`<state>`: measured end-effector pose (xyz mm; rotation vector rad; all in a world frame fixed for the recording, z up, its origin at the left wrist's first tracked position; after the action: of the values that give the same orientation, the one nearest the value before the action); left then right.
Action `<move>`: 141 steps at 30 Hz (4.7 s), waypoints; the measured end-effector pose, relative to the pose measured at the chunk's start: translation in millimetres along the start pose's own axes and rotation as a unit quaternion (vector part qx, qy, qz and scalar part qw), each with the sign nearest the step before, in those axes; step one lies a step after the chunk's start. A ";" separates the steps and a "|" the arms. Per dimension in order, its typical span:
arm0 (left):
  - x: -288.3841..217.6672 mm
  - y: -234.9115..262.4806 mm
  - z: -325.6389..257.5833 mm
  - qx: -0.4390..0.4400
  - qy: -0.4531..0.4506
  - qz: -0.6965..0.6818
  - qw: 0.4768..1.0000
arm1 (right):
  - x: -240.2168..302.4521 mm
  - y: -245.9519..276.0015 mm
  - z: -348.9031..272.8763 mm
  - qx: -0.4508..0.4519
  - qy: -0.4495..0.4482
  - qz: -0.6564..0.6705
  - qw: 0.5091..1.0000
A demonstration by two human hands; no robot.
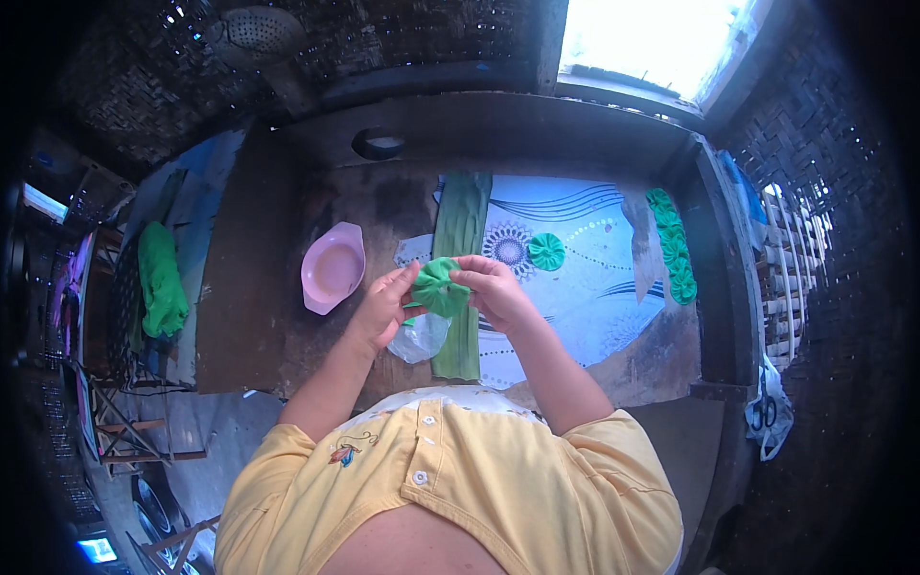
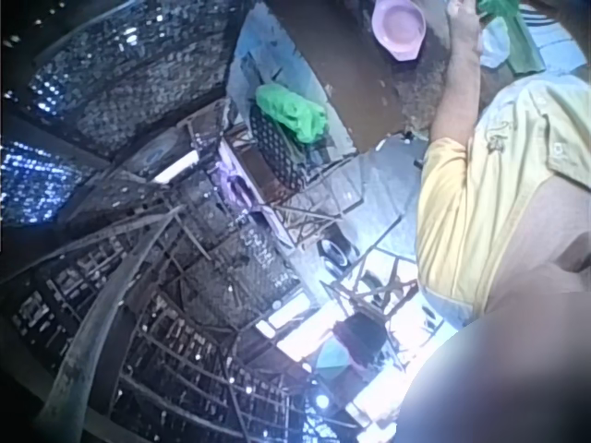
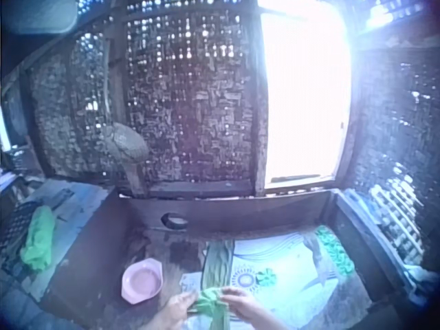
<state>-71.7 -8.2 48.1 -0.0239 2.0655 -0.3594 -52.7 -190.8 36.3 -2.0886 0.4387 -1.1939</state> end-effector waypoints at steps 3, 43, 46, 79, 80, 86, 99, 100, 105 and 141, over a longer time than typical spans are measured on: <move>1.0 4.7 2.8 -0.004 0.026 -0.065 0.998 | 4.3 10.3 7.2 0.022 0.027 -0.054 0.998; 111.1 75.6 -2.5 -0.340 0.052 0.574 0.743 | -98.7 -6.9 90.2 0.102 0.325 -0.778 0.528; 116.5 79.4 -0.7 -0.318 0.008 0.615 0.721 | -86.0 4.1 92.2 0.040 0.119 -0.672 0.729; 122.9 29.9 -18.4 0.265 -0.218 0.754 0.560 | -74.8 61.5 23.7 -0.029 0.181 -0.780 0.598; 121.2 28.1 -17.2 0.266 -0.210 0.757 0.559 | -77.9 63.6 26.2 -0.029 0.203 -0.798 0.566; 116.3 19.1 -13.6 0.283 -0.174 0.771 0.543 | -75.2 69.7 33.0 0.025 0.224 -0.822 0.524; 125.5 24.8 1.8 0.338 -0.097 0.759 0.547 | -22.1 70.6 105.9 0.003 0.239 -0.867 0.437; 126.6 25.8 3.2 0.339 -0.099 0.760 0.545 | -16.9 69.6 112.8 -0.008 0.228 -0.871 0.435; 132.3 31.4 7.9 0.357 -0.088 0.755 0.543 | 8.6 64.3 147.5 -0.058 0.174 -0.874 0.450; 35.5 3.3 17.3 -0.001 -0.462 0.581 0.670 | -14.4 71.7 18.2 -0.019 -0.132 -0.379 0.916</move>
<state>-74.3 -15.2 9.1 0.8969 0.7416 0.4188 -41.7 -226.1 -29.4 -2.4956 -0.5347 -1.2683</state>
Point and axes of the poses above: each hand's wrist, its own z-axis towards the middle knuckle, its own y-axis out of the back of the hand, x = y × z, the point moved 1 cm from there along z, towards the middle knuckle, and after that the axes turned 6 degrees about z, right-handed, at the moved point
